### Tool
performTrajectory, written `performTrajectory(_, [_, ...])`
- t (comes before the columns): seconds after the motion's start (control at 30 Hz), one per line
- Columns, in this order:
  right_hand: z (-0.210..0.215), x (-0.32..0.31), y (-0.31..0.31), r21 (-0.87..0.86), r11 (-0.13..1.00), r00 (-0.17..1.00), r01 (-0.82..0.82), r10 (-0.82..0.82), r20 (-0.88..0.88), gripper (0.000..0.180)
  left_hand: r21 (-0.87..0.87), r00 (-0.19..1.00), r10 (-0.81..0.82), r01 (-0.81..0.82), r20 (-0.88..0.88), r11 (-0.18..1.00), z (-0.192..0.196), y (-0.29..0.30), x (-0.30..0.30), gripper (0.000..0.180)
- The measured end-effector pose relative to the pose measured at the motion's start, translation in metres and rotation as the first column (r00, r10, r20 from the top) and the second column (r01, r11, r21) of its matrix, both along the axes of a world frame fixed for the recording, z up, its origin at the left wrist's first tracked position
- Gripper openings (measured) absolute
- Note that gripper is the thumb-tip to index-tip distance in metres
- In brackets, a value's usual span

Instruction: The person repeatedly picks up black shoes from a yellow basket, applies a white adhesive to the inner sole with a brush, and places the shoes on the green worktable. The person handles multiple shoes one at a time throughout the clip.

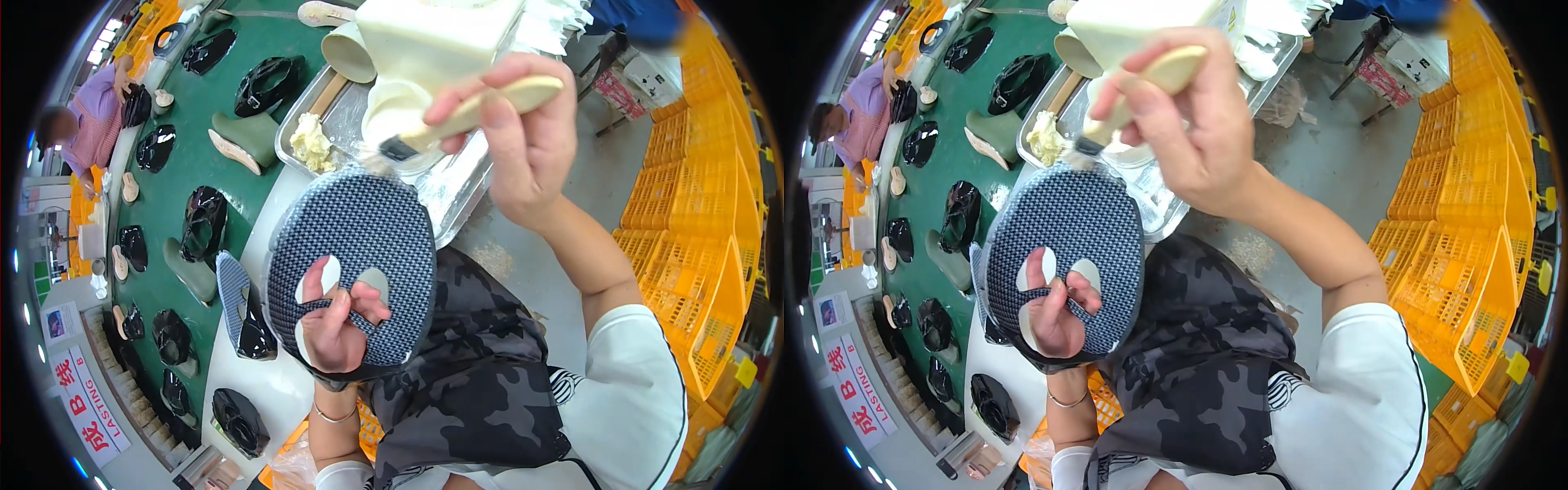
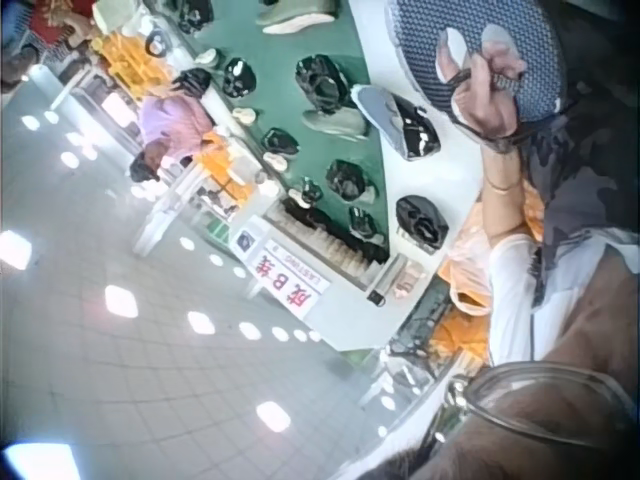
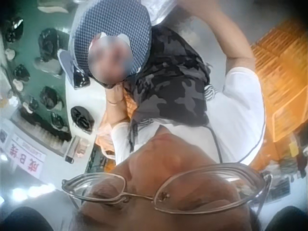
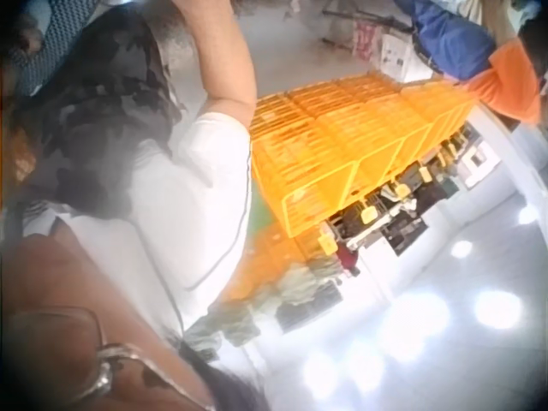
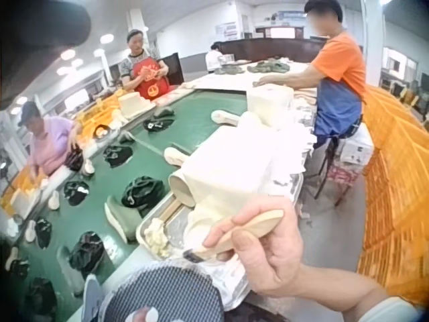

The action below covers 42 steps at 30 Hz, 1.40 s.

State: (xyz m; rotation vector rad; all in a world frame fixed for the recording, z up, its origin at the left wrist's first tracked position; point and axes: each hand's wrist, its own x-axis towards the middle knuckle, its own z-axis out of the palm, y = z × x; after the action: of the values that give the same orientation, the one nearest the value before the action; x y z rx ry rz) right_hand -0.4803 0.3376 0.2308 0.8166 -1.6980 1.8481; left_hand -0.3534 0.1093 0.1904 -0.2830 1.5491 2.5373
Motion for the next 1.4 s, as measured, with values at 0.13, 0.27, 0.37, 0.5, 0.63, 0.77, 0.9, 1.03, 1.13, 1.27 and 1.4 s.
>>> performTrajectory(0.13, [-0.001,-0.010,-0.009,-0.002,0.999,0.998,-0.032,0.032,0.047,0.015,0.061,1.000,-0.022,0.023,-0.019,0.998,0.005,0.004,0.005,0.052])
performTrajectory(0.27, [-0.016,0.011,0.001,-0.032,0.999,0.986,-0.007,0.012,0.164,0.013,0.156,0.997,-0.002,0.014,-0.081,0.988,0.000,0.000,0.005,0.051])
performTrajectory(0.37, [-0.029,0.029,0.006,-0.106,0.994,0.968,-0.009,0.035,0.248,0.014,0.190,0.991,-0.005,0.031,-0.135,0.981,-0.015,-0.003,0.004,0.051])
performTrajectory(0.5, [-0.021,0.031,0.010,-0.108,0.994,0.973,-0.020,0.044,0.228,0.015,0.133,0.971,-0.031,0.064,-0.239,0.989,-0.025,0.001,-0.001,0.052])
performTrajectory(0.63, [-0.009,0.012,-0.005,-0.224,0.975,0.993,-0.010,0.035,0.109,0.015,0.002,0.934,-0.060,0.064,-0.352,0.998,-0.022,0.010,-0.006,0.048])
performTrajectory(0.77, [-0.017,0.018,-0.010,-0.235,0.972,0.964,-0.010,0.072,0.256,0.015,0.008,0.864,0.018,-0.016,-0.504,1.000,-0.017,0.017,-0.017,0.047])
performTrajectory(0.9, [-0.019,0.036,0.004,-0.177,0.983,0.913,-0.053,0.119,0.390,0.015,-0.072,0.810,0.101,-0.173,-0.578,0.982,-0.025,0.017,-0.022,0.049])
performTrajectory(1.03, [-0.007,0.029,-0.001,-0.230,0.973,0.954,0.001,0.068,0.292,0.016,-0.262,0.722,0.063,-0.329,-0.688,0.907,-0.026,0.028,-0.025,0.047])
performTrajectory(1.13, [-0.007,0.023,-0.010,-0.283,0.959,0.964,-0.010,0.084,0.251,0.017,-0.293,0.635,0.074,-0.452,-0.769,0.843,-0.025,0.042,-0.027,0.044])
performTrajectory(1.27, [-0.010,0.036,-0.002,-0.060,0.997,0.919,-0.052,0.071,0.388,0.019,-0.422,0.581,0.007,-0.599,-0.814,0.681,-0.031,0.035,-0.037,0.043])
performTrajectory(1.4, [0.000,0.037,0.005,0.073,0.993,0.912,-0.090,0.052,0.408,0.020,-0.623,0.593,-0.236,-0.618,-0.770,0.479,-0.033,0.026,-0.035,0.041])
